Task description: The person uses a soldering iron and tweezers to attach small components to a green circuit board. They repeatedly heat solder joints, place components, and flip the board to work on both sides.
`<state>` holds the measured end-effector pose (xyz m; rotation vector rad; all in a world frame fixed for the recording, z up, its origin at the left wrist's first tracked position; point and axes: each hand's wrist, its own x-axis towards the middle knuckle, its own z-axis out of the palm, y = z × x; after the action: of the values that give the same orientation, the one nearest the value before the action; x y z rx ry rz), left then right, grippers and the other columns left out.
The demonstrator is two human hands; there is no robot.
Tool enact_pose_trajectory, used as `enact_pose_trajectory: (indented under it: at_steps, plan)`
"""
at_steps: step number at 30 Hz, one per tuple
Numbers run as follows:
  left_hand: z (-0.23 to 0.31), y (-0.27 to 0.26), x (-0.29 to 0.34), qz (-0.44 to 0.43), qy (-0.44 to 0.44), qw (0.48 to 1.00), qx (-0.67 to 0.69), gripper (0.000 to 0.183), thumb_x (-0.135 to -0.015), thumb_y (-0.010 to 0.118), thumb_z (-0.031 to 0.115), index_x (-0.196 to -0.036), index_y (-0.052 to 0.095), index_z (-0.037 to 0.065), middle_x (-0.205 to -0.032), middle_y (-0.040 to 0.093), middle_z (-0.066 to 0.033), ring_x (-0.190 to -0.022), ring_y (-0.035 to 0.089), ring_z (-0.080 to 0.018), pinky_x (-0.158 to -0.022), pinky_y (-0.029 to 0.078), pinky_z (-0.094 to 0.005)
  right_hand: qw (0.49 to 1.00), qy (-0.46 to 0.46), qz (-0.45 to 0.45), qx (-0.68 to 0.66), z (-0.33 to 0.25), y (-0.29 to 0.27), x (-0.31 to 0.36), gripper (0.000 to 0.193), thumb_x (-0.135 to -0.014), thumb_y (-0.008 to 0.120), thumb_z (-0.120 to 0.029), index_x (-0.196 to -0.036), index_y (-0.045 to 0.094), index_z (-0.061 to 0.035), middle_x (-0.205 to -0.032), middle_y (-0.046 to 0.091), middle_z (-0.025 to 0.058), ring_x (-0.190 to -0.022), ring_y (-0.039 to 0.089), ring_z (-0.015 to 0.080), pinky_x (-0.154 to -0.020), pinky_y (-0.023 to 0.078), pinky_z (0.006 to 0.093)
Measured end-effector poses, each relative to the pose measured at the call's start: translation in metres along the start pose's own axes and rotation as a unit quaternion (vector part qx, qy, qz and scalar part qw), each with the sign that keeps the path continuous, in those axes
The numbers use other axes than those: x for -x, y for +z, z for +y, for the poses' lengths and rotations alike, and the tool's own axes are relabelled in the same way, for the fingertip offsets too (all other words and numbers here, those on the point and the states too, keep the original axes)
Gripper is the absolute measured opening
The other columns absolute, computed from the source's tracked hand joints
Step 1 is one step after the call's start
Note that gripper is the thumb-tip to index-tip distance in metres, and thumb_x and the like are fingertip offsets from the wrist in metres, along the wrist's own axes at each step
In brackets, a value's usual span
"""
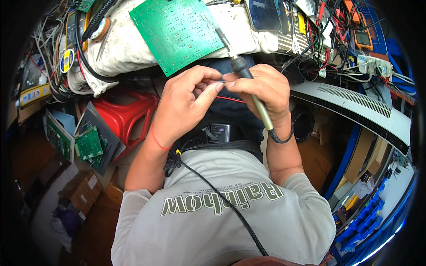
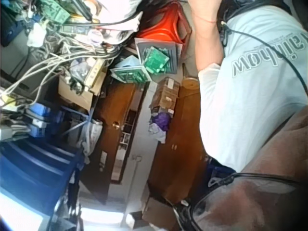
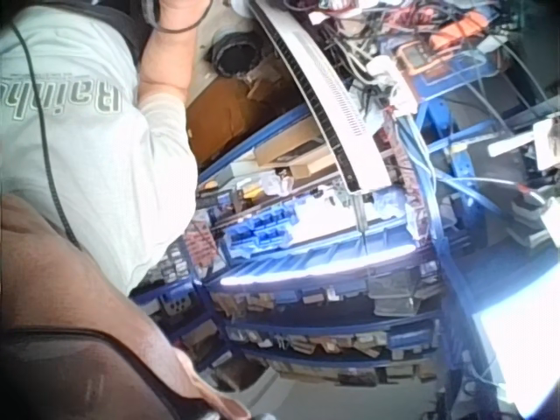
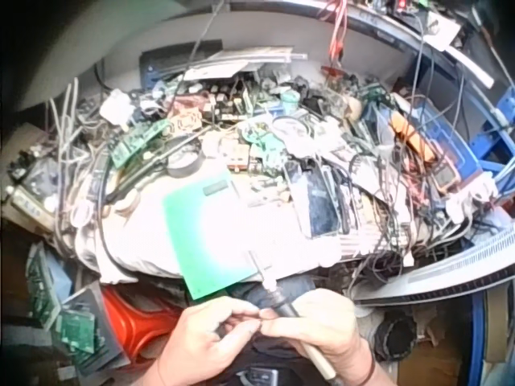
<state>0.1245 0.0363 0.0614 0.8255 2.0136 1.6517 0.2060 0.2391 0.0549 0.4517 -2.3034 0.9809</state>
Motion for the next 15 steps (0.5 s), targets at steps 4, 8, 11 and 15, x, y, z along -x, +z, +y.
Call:
enact_pose_trajectory:
  at_steps: [4, 8, 11, 15]
  plan:
    - [-0.012, -0.001, -0.01, 0.024, -0.023, 0.999, 0.014, 0.01, -0.091, 0.078, 0.006, -0.099, 0.077, 0.0, -0.083, 0.069, -0.0059, -0.062, 0.05, -0.0092, -0.058, 0.042, -0.0261, 0.998, 0.06, 0.019, -0.001, 0.01, -0.002, 0.007, 0.024, -0.079, 0.083, 0.006, -0.098, 0.073, -0.0058, -0.092, 0.08, 0.0116, -0.076, 0.074, 0.0208, -0.067, 0.055, 0.0293]
    - [-0.02, -0.007, -0.014, 0.077, -0.09, 0.993, 0.016, 0.013, -0.089, 0.081, 0.006, -0.102, 0.08, 0.003, -0.077, 0.067, -0.0041, -0.062, 0.052, -0.0089, -0.058, 0.042, -0.0256, 0.992, 0.11, 0.055, -0.037, 0.019, 0.012, 0.015, 0.023, -0.082, 0.081, 0.009, -0.098, 0.072, -0.0041, -0.094, 0.081, 0.013, -0.078, 0.074, 0.0184, -0.068, 0.056, 0.0288]
    - [-0.025, -0.011, -0.019, 0.064, -0.003, 0.997, -0.041, 0.01, -0.089, 0.081, 0.006, -0.098, 0.081, 0.003, -0.076, 0.067, -0.0032, -0.063, 0.054, -0.0086, -0.058, 0.043, -0.0253, 0.988, 0.128, 0.065, -0.061, 0.022, 0.019, 0.018, 0.023, -0.084, 0.08, 0.011, -0.1, 0.071, -0.0018, -0.096, 0.08, 0.0155, -0.085, 0.076, 0.0191, -0.075, 0.06, 0.0294]
    - [-0.033, -0.017, -0.02, 0.094, -0.004, 0.994, -0.06, 0.008, -0.089, 0.081, 0.005, -0.096, 0.081, 0.002, -0.075, 0.065, -0.0023, -0.064, 0.054, -0.0083, -0.058, 0.043, -0.0253, 0.959, 0.201, 0.177, -0.088, 0.026, 0.025, 0.02, 0.021, -0.086, 0.081, 0.007, -0.104, 0.075, -0.0022, -0.094, 0.08, 0.0116, -0.078, 0.073, 0.0185, -0.071, 0.057, 0.0288]
